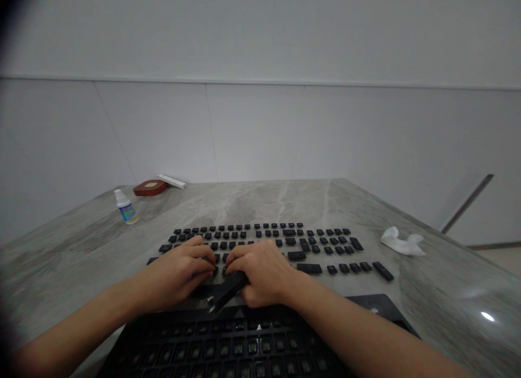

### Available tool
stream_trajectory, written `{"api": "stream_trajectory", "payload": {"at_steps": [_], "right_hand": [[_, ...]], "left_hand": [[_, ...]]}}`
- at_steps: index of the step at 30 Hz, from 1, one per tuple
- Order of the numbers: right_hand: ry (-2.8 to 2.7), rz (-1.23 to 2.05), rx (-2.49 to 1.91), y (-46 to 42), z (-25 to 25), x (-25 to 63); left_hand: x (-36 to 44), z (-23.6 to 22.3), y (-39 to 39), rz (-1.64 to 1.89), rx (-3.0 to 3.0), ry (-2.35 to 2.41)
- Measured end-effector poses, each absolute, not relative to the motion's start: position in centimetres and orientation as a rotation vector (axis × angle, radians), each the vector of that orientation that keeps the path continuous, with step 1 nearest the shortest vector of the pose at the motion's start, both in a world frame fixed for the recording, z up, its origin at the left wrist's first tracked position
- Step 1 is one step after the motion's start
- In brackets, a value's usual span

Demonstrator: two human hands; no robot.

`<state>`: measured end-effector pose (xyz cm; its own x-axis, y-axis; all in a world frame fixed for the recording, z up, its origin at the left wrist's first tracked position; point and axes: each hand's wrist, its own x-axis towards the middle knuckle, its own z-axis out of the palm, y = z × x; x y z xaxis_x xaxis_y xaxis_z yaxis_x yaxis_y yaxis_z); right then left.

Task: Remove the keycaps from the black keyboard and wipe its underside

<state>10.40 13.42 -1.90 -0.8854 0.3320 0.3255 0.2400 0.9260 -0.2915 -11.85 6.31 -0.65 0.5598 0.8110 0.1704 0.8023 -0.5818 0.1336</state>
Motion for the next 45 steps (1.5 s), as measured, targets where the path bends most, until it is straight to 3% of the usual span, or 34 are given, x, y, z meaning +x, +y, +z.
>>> {"api": "stream_trajectory", "payload": {"at_steps": [19,45], "right_hand": [[-2.521,0.42,-0.436,14.9,-1.6,11.5],[-2.677,0.483,-0.425,15.3,-2.0,11.6]], "left_hand": [[-11.7,-0.5,6.1,0.312,2.729,1.438],[-10.5,-0.6,5.7,0.335,2.785,1.339]]}}
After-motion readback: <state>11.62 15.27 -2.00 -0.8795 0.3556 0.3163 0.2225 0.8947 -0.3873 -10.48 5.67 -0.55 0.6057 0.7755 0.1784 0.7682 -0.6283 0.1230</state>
